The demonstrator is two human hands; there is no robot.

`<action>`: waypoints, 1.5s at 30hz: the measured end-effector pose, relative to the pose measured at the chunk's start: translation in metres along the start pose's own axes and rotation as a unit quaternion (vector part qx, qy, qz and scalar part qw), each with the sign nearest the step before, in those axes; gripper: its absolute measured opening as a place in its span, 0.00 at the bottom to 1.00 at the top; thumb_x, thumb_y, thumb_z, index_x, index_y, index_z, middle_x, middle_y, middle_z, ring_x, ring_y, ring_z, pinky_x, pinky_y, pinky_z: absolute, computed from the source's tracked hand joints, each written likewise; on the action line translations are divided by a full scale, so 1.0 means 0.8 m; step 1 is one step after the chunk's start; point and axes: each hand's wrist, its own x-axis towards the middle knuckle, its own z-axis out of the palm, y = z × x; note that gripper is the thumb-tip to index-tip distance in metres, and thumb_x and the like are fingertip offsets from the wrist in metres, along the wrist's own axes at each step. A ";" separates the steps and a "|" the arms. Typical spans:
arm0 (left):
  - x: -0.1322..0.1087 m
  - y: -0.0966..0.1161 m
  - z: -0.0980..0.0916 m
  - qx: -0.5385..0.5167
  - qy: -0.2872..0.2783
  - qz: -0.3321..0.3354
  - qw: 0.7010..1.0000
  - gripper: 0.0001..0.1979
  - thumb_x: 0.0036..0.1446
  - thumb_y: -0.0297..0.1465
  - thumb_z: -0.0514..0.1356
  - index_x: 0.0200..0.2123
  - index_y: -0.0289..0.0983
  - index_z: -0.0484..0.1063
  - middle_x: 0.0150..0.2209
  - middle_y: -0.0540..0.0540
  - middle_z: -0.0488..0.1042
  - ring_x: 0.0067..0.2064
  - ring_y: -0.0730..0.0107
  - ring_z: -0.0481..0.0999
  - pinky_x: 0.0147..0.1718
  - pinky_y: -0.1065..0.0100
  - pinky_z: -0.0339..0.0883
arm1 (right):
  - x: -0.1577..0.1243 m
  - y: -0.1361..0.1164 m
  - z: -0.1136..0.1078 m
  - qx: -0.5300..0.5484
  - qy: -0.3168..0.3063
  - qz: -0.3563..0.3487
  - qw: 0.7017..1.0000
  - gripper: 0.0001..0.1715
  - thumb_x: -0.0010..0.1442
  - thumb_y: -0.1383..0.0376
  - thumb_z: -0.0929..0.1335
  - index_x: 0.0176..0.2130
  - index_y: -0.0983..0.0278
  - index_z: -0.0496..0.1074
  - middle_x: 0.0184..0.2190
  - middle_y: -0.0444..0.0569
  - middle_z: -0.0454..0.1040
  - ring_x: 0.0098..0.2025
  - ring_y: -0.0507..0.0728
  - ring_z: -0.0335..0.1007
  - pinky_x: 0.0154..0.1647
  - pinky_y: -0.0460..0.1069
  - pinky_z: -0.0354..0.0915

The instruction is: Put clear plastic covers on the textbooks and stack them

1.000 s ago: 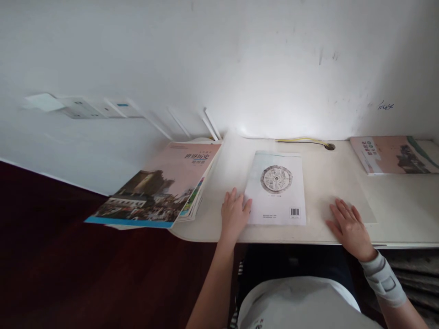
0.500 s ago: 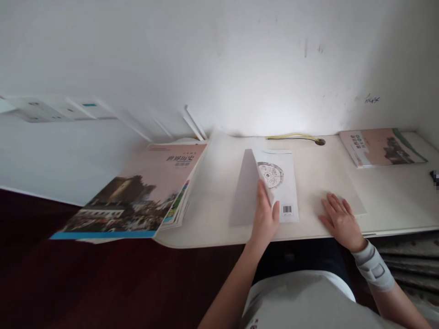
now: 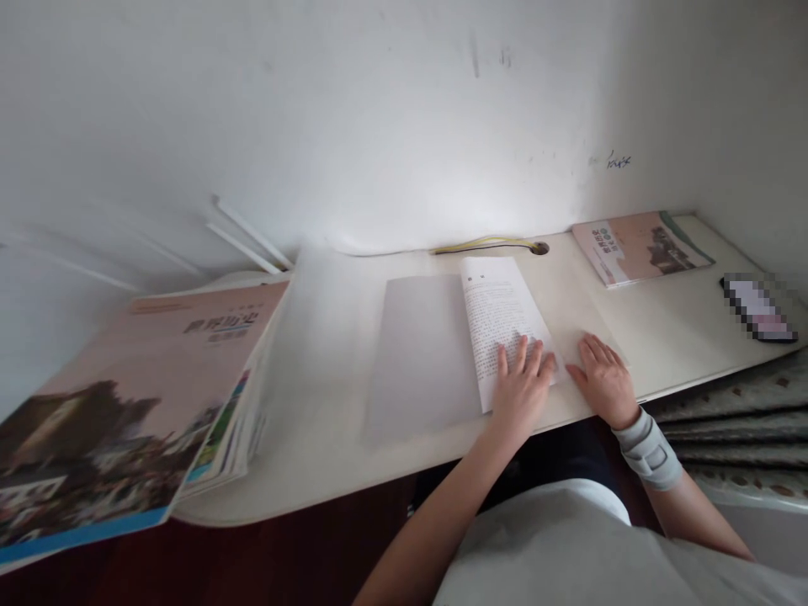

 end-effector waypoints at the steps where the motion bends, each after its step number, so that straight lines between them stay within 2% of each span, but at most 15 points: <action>1: 0.002 0.001 0.000 -0.002 -0.005 0.001 1.000 0.18 0.62 0.29 0.47 0.54 0.39 0.66 0.59 0.40 0.63 0.63 0.47 0.53 0.57 0.37 0.46 | 0.001 -0.001 -0.001 0.000 0.002 0.000 1.000 0.23 0.62 0.59 0.59 0.52 0.70 0.65 0.52 0.62 0.68 0.55 0.64 0.63 0.52 0.57 0.59; 8: 0.007 0.002 -0.002 -0.022 -0.028 -0.003 0.999 0.18 0.62 0.27 0.48 0.53 0.41 0.67 0.57 0.41 0.66 0.62 0.49 0.56 0.56 0.37 0.46 | 0.006 -0.007 -0.007 -0.009 0.022 0.017 1.000 0.15 0.63 0.65 0.59 0.44 0.66 0.70 0.46 0.57 0.72 0.49 0.61 0.65 0.46 0.54 0.59; 11: 0.009 0.005 0.000 -0.021 -0.027 -0.008 0.999 0.18 0.62 0.28 0.48 0.53 0.41 0.66 0.56 0.41 0.66 0.61 0.48 0.57 0.56 0.36 0.46 | 0.010 -0.010 -0.011 -0.030 0.008 0.027 0.999 0.12 0.62 0.66 0.60 0.36 0.64 0.71 0.38 0.54 0.74 0.42 0.59 0.65 0.40 0.52 0.58; 15: 0.013 0.011 0.003 -0.017 -0.025 -0.004 1.000 0.19 0.62 0.28 0.47 0.54 0.39 0.66 0.57 0.40 0.66 0.61 0.48 0.58 0.56 0.36 0.45 | 0.015 -0.015 -0.011 -0.069 -0.006 0.038 0.997 0.12 0.62 0.67 0.60 0.28 0.63 0.67 0.29 0.52 0.69 0.35 0.59 0.62 0.33 0.51 0.56; 20: 0.017 0.015 0.006 -0.019 -0.028 -0.005 0.999 0.20 0.62 0.28 0.46 0.55 0.40 0.65 0.57 0.41 0.65 0.61 0.49 0.58 0.57 0.36 0.44 | 0.020 -0.013 -0.008 -0.049 -0.010 0.036 0.998 0.12 0.62 0.69 0.58 0.29 0.64 0.66 0.30 0.54 0.68 0.35 0.59 0.61 0.33 0.52 0.57; 25: 0.024 0.021 0.008 -0.022 -0.027 -0.007 0.999 0.21 0.62 0.28 0.45 0.57 0.40 0.63 0.58 0.40 0.64 0.61 0.48 0.58 0.56 0.37 0.46 | 0.017 -0.001 -0.005 0.067 0.016 0.057 0.996 0.13 0.63 0.67 0.58 0.29 0.63 0.66 0.30 0.52 0.67 0.34 0.58 0.62 0.37 0.51 0.61; 29: 0.025 0.022 0.009 -0.029 -0.023 -0.018 0.999 0.21 0.63 0.29 0.43 0.58 0.41 0.61 0.59 0.41 0.63 0.61 0.48 0.58 0.56 0.37 0.47 | 0.011 0.003 -0.003 0.146 0.045 0.071 0.986 0.12 0.62 0.62 0.60 0.38 0.65 0.68 0.35 0.54 0.69 0.38 0.58 0.64 0.41 0.52 0.64; 33: 0.025 0.024 0.009 -0.029 -0.022 -0.018 0.999 0.22 0.64 0.29 0.42 0.60 0.38 0.58 0.59 0.39 0.62 0.61 0.49 0.58 0.56 0.37 0.48 | 0.009 0.003 -0.002 0.184 0.061 0.082 0.977 0.16 0.61 0.57 0.62 0.44 0.65 0.67 0.38 0.55 0.69 0.41 0.59 0.66 0.43 0.53 0.65; 40: 0.028 0.029 0.011 -0.026 -0.018 -0.016 0.999 0.23 0.64 0.28 0.41 0.61 0.37 0.56 0.61 0.38 0.60 0.62 0.51 0.56 0.58 0.39 0.45 | 0.010 0.005 -0.003 0.194 0.043 0.099 0.975 0.13 0.58 0.65 0.62 0.43 0.65 0.67 0.36 0.53 0.70 0.38 0.57 0.68 0.41 0.50 0.66; 45: 0.024 0.025 0.008 -0.016 -0.036 -0.018 0.999 0.22 0.63 0.26 0.42 0.59 0.36 0.60 0.60 0.39 0.60 0.62 0.51 0.56 0.57 0.39 0.47 | 0.026 0.002 -0.007 0.120 0.005 0.135 0.984 0.17 0.54 0.71 0.61 0.44 0.66 0.68 0.33 0.51 0.72 0.31 0.54 0.68 0.32 0.47 0.63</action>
